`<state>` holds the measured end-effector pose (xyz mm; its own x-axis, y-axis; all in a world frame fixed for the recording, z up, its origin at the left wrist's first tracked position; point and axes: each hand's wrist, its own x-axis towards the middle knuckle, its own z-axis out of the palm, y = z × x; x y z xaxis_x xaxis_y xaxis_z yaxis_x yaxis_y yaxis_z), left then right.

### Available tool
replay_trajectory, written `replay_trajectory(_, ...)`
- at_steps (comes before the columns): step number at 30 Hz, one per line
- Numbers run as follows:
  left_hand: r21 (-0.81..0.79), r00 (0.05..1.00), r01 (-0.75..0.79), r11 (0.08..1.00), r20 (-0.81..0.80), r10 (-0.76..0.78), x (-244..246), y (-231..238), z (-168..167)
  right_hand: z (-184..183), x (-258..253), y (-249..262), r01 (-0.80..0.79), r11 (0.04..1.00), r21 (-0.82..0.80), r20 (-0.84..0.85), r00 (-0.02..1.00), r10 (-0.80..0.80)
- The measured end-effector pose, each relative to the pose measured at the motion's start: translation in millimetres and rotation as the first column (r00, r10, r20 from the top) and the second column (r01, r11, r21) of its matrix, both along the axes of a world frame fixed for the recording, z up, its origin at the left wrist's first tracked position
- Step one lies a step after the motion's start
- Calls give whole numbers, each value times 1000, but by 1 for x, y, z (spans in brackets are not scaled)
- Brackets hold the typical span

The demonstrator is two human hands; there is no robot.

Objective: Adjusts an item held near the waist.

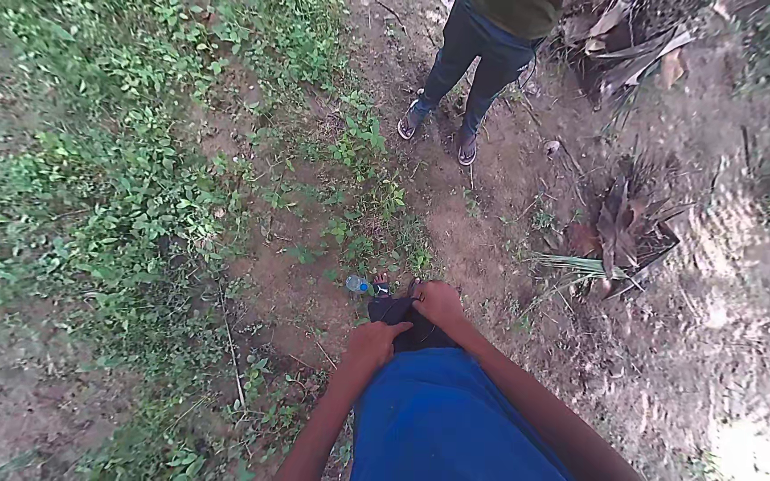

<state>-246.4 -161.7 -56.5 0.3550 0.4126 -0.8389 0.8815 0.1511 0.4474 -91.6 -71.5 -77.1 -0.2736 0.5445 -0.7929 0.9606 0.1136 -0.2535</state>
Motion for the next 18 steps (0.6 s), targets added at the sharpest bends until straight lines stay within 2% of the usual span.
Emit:
replay_trajectory(3,-83,996,-14,996,-93,7,4,4,2,7,-10,2,-27,1000,-10,-6,1000,27)
replay_trajectory(10,-194,987,-16,981,-158,-15,13,10,-28,9,-23,-2,-48,999,12,-64,997,49)
replay_trajectory(14,-90,981,-117,989,-167,101,7,-3,-37,0,-16,-1,18,999,42,-82,997,-14)
replay_trajectory(18,-24,973,-79,997,-221,72,26,-3,-37,-3,-16,0,111,993,48,-78,991,-107)
